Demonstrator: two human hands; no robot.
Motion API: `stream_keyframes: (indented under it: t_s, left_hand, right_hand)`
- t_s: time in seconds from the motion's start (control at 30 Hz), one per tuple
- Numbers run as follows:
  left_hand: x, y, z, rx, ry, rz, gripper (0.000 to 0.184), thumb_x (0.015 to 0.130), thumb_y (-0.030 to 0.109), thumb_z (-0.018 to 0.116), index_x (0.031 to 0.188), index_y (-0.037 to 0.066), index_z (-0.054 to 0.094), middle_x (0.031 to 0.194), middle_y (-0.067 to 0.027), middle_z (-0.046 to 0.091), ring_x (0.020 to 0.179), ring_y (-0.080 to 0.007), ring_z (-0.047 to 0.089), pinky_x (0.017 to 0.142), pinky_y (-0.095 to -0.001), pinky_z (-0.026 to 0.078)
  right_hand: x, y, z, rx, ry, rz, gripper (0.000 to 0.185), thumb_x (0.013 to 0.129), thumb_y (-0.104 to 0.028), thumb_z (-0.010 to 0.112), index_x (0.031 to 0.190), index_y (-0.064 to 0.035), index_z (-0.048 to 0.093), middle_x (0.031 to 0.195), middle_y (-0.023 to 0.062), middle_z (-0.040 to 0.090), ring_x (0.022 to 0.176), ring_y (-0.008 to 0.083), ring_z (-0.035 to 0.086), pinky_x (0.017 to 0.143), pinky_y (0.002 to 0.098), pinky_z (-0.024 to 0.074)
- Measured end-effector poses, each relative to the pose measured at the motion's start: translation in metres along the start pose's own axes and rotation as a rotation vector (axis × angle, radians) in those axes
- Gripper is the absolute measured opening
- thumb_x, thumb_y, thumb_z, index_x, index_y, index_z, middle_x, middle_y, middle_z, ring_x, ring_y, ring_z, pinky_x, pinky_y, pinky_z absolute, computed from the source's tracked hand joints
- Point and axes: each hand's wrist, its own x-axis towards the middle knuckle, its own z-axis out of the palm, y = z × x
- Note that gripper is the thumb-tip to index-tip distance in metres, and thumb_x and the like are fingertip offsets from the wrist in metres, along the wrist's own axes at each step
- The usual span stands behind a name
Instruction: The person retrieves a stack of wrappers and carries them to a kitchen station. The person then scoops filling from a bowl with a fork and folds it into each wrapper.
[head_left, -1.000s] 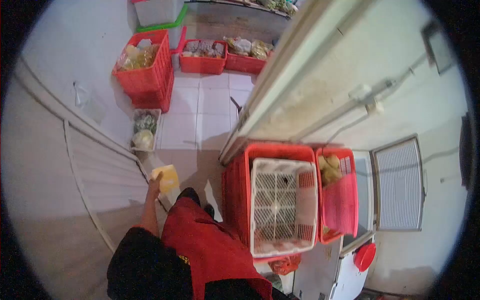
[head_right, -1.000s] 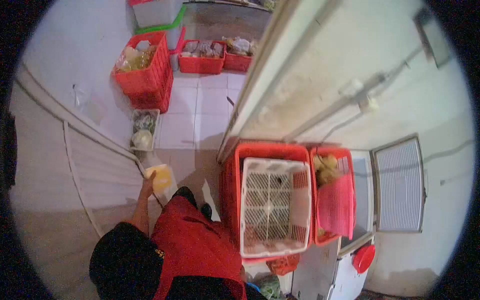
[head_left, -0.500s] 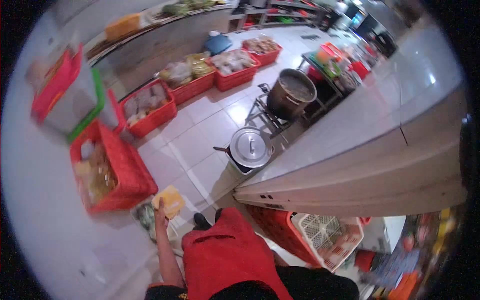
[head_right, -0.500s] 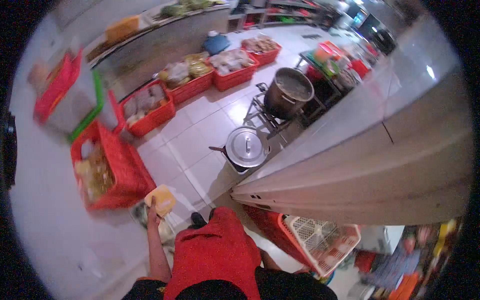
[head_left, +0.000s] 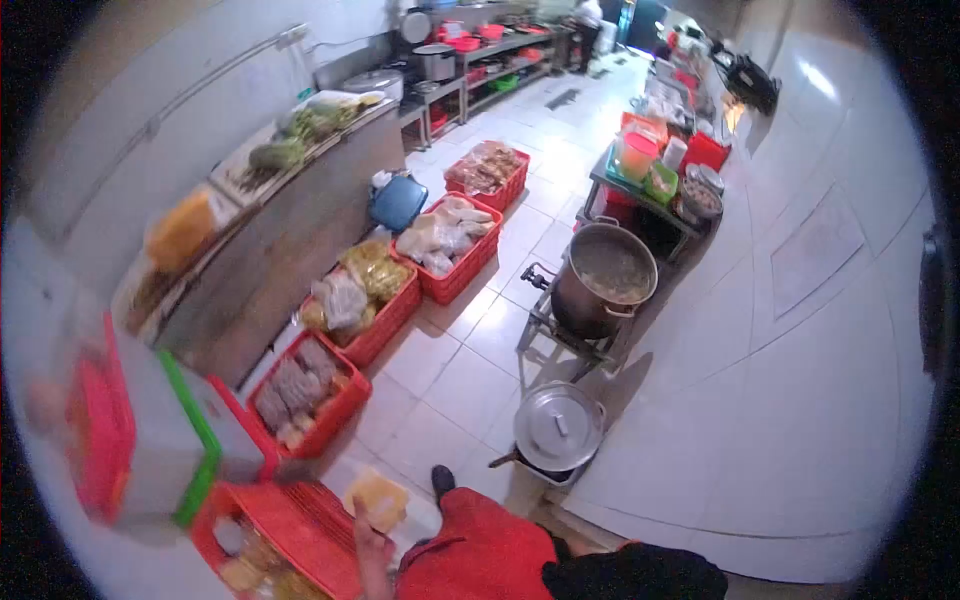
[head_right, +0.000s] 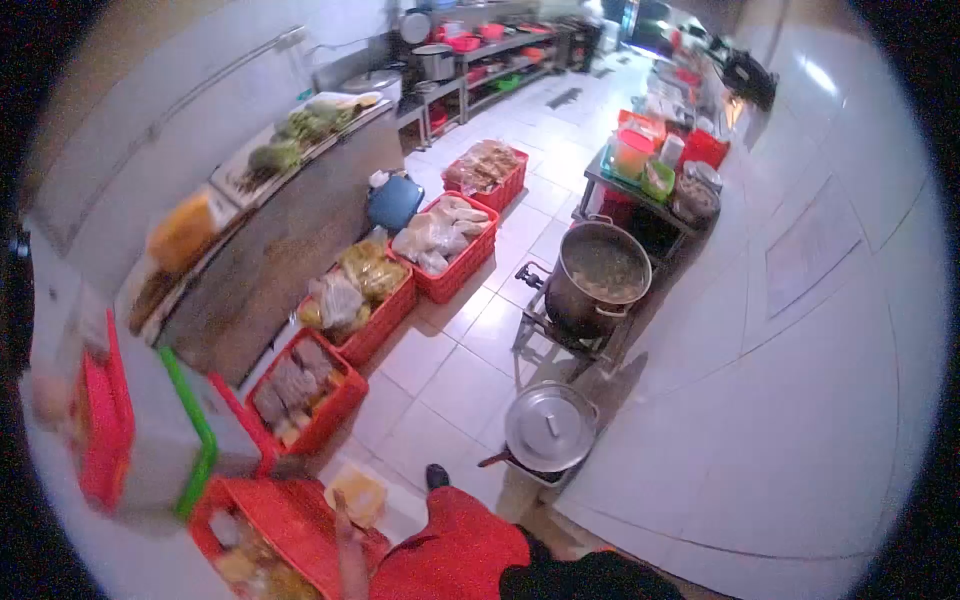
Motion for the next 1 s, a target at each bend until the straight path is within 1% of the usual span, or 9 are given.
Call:
stream_keyframes:
  t_s: [0.1,0.13,0.17,0.2,0.27,0.3,0.53,0.77,1.0]
  left_hand:
    - [0.034,0.049,0.043,0.109,-0.058,-0.015,0.073,0.09,0.062,0.053,0.138,0.007,0.044,0.126,-0.0152,0.059,0.111,-0.0367,0.061,0.087,-0.055,0.054]
    - [0.052,0.063,0.049,0.107,-0.195,-0.05,0.073,0.091,0.062,0.052,0.138,0.007,0.043,0.127,-0.0148,0.058,0.112,-0.0361,0.061,0.088,-0.0544,0.054]
    - [0.077,0.078,0.059,0.107,-0.334,-0.086,0.073,0.091,0.062,0.052,0.139,0.006,0.043,0.129,-0.0144,0.058,0.114,-0.0354,0.06,0.089,-0.0537,0.054]
    - [0.093,0.081,0.081,0.19,-0.047,0.008,0.071,0.093,0.06,0.051,0.139,0.007,0.042,0.13,-0.0136,0.058,0.116,-0.0339,0.059,0.093,-0.0506,0.053]
    - [0.16,0.098,0.1,0.208,-0.17,-0.049,0.071,0.093,0.059,0.051,0.139,0.006,0.042,0.13,-0.0135,0.058,0.115,-0.0329,0.059,0.094,-0.0491,0.052]
    - [0.195,0.101,0.11,0.2,-0.175,-0.081,0.07,0.094,0.058,0.05,0.139,0.006,0.043,0.13,-0.0135,0.058,0.115,-0.0318,0.06,0.095,-0.0481,0.052]
    - [0.43,0.145,0.3,0.315,-0.356,-0.219,0.077,0.09,0.063,0.051,0.138,0.004,0.041,0.127,-0.0168,0.059,0.11,-0.0343,0.062,0.087,-0.047,0.056]
    - [0.645,0.16,0.569,0.58,-0.567,-0.239,0.069,0.094,0.056,0.053,0.139,0.005,0.042,0.128,-0.0146,0.058,0.11,-0.032,0.063,0.083,-0.0453,0.058]
    - [0.773,0.116,0.783,0.646,-0.697,-0.205,0.057,0.096,0.044,0.056,0.135,0.004,0.043,0.124,-0.0112,0.06,0.11,-0.027,0.063,0.087,-0.0452,0.058]
  right_hand:
    - [0.078,-0.09,-0.054,0.041,-0.177,-0.029,0.04,0.088,-0.043,0.062,0.089,-0.0042,0.07,0.078,0.0111,0.068,0.059,0.0215,0.06,0.052,0.0389,0.048]
    - [0.007,-0.176,-0.083,-0.068,0.035,-0.326,0.039,0.089,-0.042,0.06,0.082,-0.0052,0.068,0.073,0.0083,0.066,0.06,0.021,0.059,0.054,0.0378,0.0487]
    - [-0.036,-0.253,-0.114,-0.272,0.179,-0.27,0.038,0.087,-0.043,0.064,0.101,-0.0086,0.071,0.082,0.0044,0.069,0.07,0.0146,0.063,0.065,0.034,0.0504]
    - [0.048,-0.254,-0.143,-0.254,0.299,-0.692,0.033,0.089,-0.037,0.062,0.104,-0.0096,0.071,0.085,0.0048,0.07,0.069,0.0123,0.062,0.064,0.0321,0.0503]
    - [-0.026,-0.38,-0.2,0.059,0.322,-0.589,0.029,0.09,-0.032,0.062,0.101,-0.0062,0.069,0.086,0.0047,0.07,0.074,0.0152,0.063,0.068,0.0336,0.0513]
    - [-0.016,-0.424,-0.227,-0.06,0.467,-0.762,0.039,0.088,-0.037,0.062,0.104,-0.0016,0.067,0.088,0.0152,0.07,0.08,0.0238,0.066,0.075,0.0367,0.0522]
    - [-0.048,-0.677,-0.372,-0.281,0.66,-0.932,0.03,0.088,-0.031,0.061,0.105,-0.0074,0.069,0.098,0.0157,0.071,0.089,0.0337,0.067,0.081,0.0425,0.0524]
    - [-0.041,-0.691,-0.438,-0.082,0.456,-0.897,0.035,0.091,-0.035,0.065,0.112,-0.0081,0.069,0.1,0.012,0.071,0.091,0.0225,0.067,0.08,0.0355,0.0514]
    - [-0.06,-0.703,-0.516,0.701,0.734,-0.775,0.026,0.093,-0.026,0.066,0.109,-0.006,0.071,0.096,0.0023,0.07,0.087,0.0104,0.064,0.08,0.0281,0.0513]
